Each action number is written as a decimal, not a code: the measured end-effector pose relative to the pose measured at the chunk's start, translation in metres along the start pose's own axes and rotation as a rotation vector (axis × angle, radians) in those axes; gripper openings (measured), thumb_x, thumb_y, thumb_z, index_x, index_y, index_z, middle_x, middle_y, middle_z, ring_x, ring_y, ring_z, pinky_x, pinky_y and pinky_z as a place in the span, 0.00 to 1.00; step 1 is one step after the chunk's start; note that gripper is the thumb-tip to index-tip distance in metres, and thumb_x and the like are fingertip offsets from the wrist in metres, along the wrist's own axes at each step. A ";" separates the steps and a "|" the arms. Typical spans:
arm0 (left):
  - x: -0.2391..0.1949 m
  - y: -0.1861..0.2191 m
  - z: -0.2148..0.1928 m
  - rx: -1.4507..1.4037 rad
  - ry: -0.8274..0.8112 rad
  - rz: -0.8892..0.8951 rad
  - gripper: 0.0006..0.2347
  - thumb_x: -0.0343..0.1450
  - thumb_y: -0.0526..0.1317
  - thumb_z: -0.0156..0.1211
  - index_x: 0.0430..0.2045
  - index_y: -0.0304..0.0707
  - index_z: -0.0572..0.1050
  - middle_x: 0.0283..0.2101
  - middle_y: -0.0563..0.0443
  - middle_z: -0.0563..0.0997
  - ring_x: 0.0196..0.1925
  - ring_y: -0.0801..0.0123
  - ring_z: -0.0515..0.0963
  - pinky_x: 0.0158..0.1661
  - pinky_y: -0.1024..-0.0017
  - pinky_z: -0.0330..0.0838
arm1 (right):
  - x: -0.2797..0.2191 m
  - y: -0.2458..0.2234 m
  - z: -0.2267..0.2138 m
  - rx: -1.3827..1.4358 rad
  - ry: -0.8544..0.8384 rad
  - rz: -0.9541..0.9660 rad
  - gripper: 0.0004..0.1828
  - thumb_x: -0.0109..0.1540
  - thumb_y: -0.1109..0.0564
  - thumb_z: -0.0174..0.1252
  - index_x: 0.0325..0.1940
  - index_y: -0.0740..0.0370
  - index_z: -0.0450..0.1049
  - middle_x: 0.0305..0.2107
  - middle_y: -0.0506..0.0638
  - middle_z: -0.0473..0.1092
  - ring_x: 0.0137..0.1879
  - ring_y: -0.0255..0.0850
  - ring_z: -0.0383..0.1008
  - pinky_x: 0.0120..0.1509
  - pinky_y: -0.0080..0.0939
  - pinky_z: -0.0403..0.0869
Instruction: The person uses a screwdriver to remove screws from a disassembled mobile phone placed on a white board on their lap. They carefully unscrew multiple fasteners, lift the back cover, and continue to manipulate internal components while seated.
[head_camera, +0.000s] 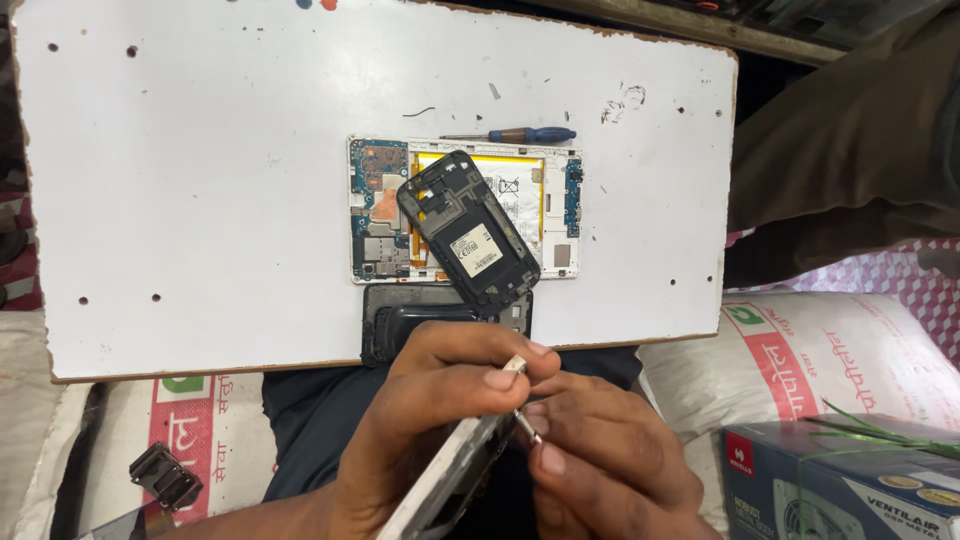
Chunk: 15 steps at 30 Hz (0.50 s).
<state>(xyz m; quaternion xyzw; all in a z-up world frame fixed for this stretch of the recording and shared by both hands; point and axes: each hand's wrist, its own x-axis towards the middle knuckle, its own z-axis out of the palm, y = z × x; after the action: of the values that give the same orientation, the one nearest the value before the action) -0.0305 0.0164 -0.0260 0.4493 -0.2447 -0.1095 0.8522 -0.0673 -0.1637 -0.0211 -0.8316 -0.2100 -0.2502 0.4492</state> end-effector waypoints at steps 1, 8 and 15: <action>-0.002 -0.002 0.001 -0.014 -0.006 0.029 0.16 0.82 0.42 0.56 0.62 0.39 0.62 0.62 0.32 0.66 0.65 0.55 0.74 0.69 0.54 0.74 | 0.000 0.000 -0.002 0.020 -0.026 -0.010 0.13 0.66 0.62 0.63 0.53 0.55 0.74 0.46 0.49 0.74 0.54 0.47 0.82 0.63 0.56 0.80; -0.004 -0.011 -0.001 -0.030 -0.031 0.052 0.16 0.81 0.41 0.57 0.62 0.42 0.61 0.62 0.34 0.65 0.62 0.60 0.76 0.66 0.57 0.77 | 0.005 0.009 -0.008 0.159 -0.164 -0.092 0.16 0.63 0.64 0.65 0.54 0.57 0.72 0.47 0.51 0.70 0.55 0.48 0.78 0.63 0.60 0.79; -0.001 -0.015 -0.001 0.052 -0.017 0.092 0.18 0.81 0.44 0.56 0.62 0.39 0.61 0.62 0.32 0.66 0.65 0.57 0.74 0.67 0.58 0.79 | -0.011 0.007 -0.010 0.186 -0.177 -0.036 0.17 0.63 0.64 0.65 0.55 0.57 0.72 0.49 0.52 0.68 0.60 0.50 0.78 0.68 0.58 0.77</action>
<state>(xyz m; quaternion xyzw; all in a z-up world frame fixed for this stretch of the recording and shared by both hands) -0.0303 0.0092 -0.0392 0.4585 -0.2753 -0.0678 0.8422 -0.0735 -0.1773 -0.0276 -0.8013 -0.2860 -0.1632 0.4995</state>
